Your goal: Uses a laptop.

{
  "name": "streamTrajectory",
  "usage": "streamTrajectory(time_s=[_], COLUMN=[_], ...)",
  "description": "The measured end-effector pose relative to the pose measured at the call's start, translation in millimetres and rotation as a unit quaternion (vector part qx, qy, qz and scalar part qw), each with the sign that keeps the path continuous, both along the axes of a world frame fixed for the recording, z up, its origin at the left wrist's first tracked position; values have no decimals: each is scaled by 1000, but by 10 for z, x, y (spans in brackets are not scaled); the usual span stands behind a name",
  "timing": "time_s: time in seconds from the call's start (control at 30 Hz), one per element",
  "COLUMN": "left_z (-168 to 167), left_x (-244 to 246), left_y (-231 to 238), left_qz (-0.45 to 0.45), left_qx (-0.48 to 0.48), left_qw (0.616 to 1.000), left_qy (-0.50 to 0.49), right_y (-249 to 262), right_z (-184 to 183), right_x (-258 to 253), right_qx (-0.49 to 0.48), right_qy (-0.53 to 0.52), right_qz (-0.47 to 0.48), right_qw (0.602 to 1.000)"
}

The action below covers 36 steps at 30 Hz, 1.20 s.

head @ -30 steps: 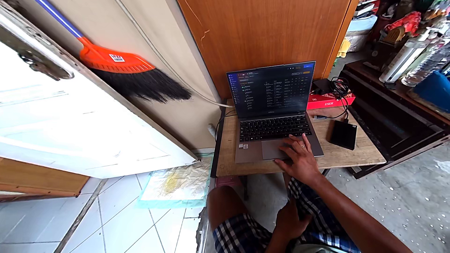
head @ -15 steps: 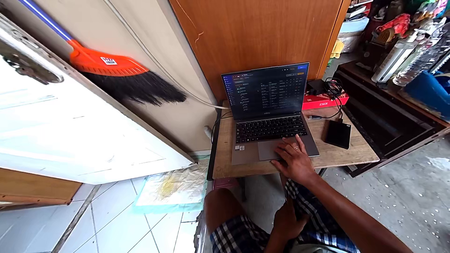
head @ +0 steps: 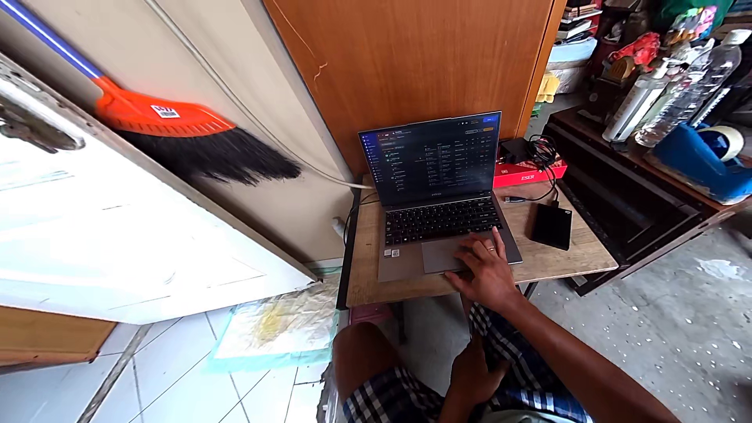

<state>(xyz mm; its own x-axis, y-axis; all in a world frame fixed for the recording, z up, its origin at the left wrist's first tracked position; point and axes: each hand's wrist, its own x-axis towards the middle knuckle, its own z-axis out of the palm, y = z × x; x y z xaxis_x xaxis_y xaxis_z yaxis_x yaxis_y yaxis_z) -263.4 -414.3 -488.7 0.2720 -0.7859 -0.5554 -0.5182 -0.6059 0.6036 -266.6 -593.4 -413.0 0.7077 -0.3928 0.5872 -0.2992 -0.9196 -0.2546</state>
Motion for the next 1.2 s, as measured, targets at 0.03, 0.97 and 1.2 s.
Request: streamTrajectory(time_s=[0.03,0.97,1.2], left_z=[0,2,10], left_x=[1,-2,-2], left_y=[-3,4,1], left_qz=[-1,4,5], left_qx=[1,0,1], left_qw=[1000,1000,1000], left_qy=[0,2,2], right_y=[5,-3,-3], right_z=[3,-9,-9], right_x=[-2,9,11], right_qx=[5,14,17], right_qy=[-4,0,2], right_qz=[-17,7,7], right_qw=[1000,1000,1000])
